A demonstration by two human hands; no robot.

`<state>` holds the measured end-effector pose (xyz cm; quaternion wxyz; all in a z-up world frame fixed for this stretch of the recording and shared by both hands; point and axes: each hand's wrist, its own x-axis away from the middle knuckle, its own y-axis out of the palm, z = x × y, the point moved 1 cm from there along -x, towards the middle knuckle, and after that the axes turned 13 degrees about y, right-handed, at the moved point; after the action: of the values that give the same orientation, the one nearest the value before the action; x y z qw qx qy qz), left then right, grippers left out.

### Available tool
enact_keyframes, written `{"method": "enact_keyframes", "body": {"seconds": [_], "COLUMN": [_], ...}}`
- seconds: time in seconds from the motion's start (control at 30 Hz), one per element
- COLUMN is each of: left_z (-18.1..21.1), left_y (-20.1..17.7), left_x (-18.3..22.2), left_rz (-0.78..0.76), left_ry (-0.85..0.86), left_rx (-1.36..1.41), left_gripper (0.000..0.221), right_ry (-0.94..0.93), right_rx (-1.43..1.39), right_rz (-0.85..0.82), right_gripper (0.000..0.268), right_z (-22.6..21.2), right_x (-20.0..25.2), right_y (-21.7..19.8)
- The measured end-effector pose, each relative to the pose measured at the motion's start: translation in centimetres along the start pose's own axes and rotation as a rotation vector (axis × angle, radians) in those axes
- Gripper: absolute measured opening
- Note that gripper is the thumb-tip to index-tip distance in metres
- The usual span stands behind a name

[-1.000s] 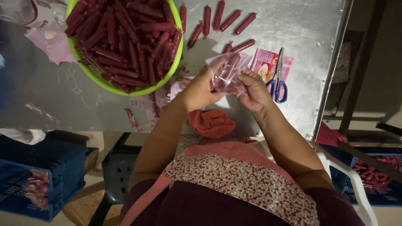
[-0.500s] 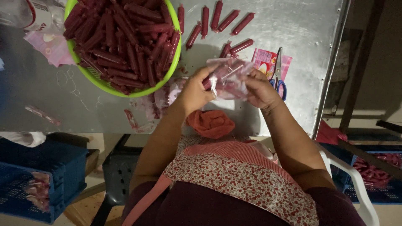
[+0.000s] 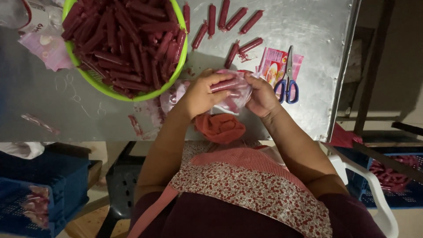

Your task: The person picks up hot dogs from a basket and places them into plastic pouches, then sets the filled pouches on a table.

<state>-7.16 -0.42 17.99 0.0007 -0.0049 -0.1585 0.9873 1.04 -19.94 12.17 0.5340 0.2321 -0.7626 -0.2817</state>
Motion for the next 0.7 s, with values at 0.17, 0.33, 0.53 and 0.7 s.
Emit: {"method": "enact_keyframes", "body": {"seconds": [0.17, 0.33, 0.53, 0.7], "left_z": [0.2, 1.9, 1.9, 1.2], "left_y": [-0.2, -1.7, -2.0, -1.0], "left_x": [0.2, 0.8, 2.0, 1.4], "left_rz": [-0.023, -0.075, -0.026, 0.079], "left_ry": [0.058, 0.137, 0.099, 0.018], "left_rx": [0.04, 0.101, 0.205, 0.199], "left_gripper": [0.048, 0.053, 0.041, 0.041], "right_ry": [0.06, 0.049, -0.098, -0.109], "right_rx": [-0.081, -0.115, -0.013, -0.014], "right_rz": [-0.067, -0.256, -0.245, -0.216], "right_gripper": [0.053, 0.094, 0.018, 0.023], "right_z": [-0.4, 1.1, 2.5, 2.4], "right_x": [4.4, 3.2, 2.4, 3.4], "right_y": [6.7, 4.8, 2.4, 3.6]}}
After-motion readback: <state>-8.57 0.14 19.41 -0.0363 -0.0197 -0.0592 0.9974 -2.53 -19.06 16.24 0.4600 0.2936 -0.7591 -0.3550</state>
